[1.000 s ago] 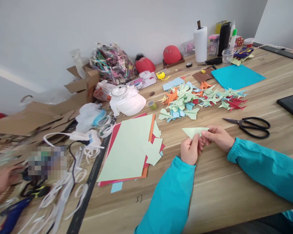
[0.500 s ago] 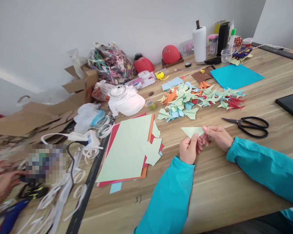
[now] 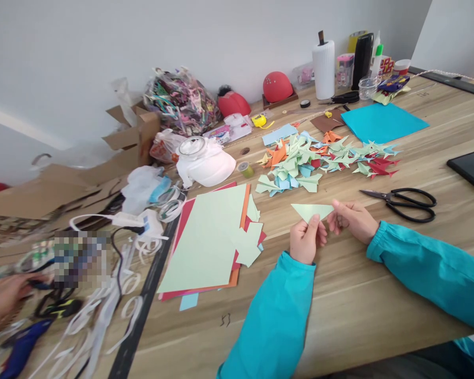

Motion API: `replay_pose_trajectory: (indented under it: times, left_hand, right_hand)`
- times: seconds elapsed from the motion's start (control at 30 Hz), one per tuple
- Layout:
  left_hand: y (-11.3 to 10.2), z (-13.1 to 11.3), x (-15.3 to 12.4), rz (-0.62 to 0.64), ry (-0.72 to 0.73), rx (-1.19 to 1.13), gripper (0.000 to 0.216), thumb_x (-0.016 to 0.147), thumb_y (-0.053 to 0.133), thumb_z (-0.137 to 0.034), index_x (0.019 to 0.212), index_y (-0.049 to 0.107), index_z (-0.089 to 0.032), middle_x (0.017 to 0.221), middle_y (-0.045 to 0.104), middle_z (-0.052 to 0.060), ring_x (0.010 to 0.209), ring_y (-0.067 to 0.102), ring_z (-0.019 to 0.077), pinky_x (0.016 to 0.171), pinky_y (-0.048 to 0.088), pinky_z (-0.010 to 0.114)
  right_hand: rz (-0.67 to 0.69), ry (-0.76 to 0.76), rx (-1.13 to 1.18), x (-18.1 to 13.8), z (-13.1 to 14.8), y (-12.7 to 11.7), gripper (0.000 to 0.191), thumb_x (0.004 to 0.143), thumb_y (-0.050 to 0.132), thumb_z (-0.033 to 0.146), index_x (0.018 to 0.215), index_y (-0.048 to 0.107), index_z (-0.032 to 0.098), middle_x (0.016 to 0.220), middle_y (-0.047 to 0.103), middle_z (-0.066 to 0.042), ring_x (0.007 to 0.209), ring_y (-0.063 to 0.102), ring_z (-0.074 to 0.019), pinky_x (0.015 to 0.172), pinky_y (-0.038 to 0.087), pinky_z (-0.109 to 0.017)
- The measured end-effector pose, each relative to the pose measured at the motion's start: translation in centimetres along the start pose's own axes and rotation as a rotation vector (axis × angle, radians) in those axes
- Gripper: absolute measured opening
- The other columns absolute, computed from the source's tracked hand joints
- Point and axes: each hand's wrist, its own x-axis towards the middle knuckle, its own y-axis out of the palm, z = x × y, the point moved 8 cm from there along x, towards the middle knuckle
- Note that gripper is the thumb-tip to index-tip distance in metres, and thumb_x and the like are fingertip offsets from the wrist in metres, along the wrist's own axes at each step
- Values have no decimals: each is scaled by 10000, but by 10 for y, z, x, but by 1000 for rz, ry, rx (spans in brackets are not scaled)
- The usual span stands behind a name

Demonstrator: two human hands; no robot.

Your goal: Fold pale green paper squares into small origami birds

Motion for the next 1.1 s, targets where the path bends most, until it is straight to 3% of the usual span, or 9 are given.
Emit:
replay_pose_trajectory:
  times: [0.1, 0.3, 0.53, 0.73, 1.1]
  left_hand:
    - [4, 1, -1, 61, -21, 15, 429, 698, 582, -530, 572, 561, -120, 494, 551, 14, 382, 476, 84, 369, 371, 212]
    - [11, 1, -4, 157, -24, 34, 400, 664, 627, -503, 569, 570, -120, 516, 568, 28, 403, 487, 91, 377, 368, 213]
    - [14, -1, -4, 190, -23, 77, 371, 637, 657, -474, 552, 600, -118, 548, 614, 56, 422, 491, 92, 398, 370, 215]
    - [12, 1, -2, 211, -44, 4, 349, 642, 656, -451, 558, 632, -112, 553, 635, 69, 408, 490, 91, 401, 362, 220]
    - [9, 3, -2, 221, -64, 50, 297, 622, 663, -406, 537, 623, -125, 514, 603, 48, 433, 493, 94, 413, 381, 216]
  right_hand:
    - [62, -17, -120, -3, 2, 6, 437, 627, 670, 541, 521, 593, 124, 434, 566, -14, 372, 492, -86, 395, 382, -212]
    - [161, -19, -160, -8, 3, 14, 452, 693, 610, 533, 482, 571, 135, 421, 546, -6, 369, 462, -74, 371, 348, -199]
    - [205, -61, -223, -9, 7, 18, 472, 705, 615, 501, 407, 505, 152, 378, 495, 10, 349, 405, -60, 365, 311, -203]
    - [247, -39, -178, -10, 5, 19, 466, 747, 562, 512, 465, 547, 142, 448, 548, -12, 375, 429, -68, 369, 321, -206]
    - [260, -36, -245, -10, 5, 22, 435, 705, 606, 515, 491, 556, 139, 443, 548, 3, 376, 429, -60, 368, 333, -191]
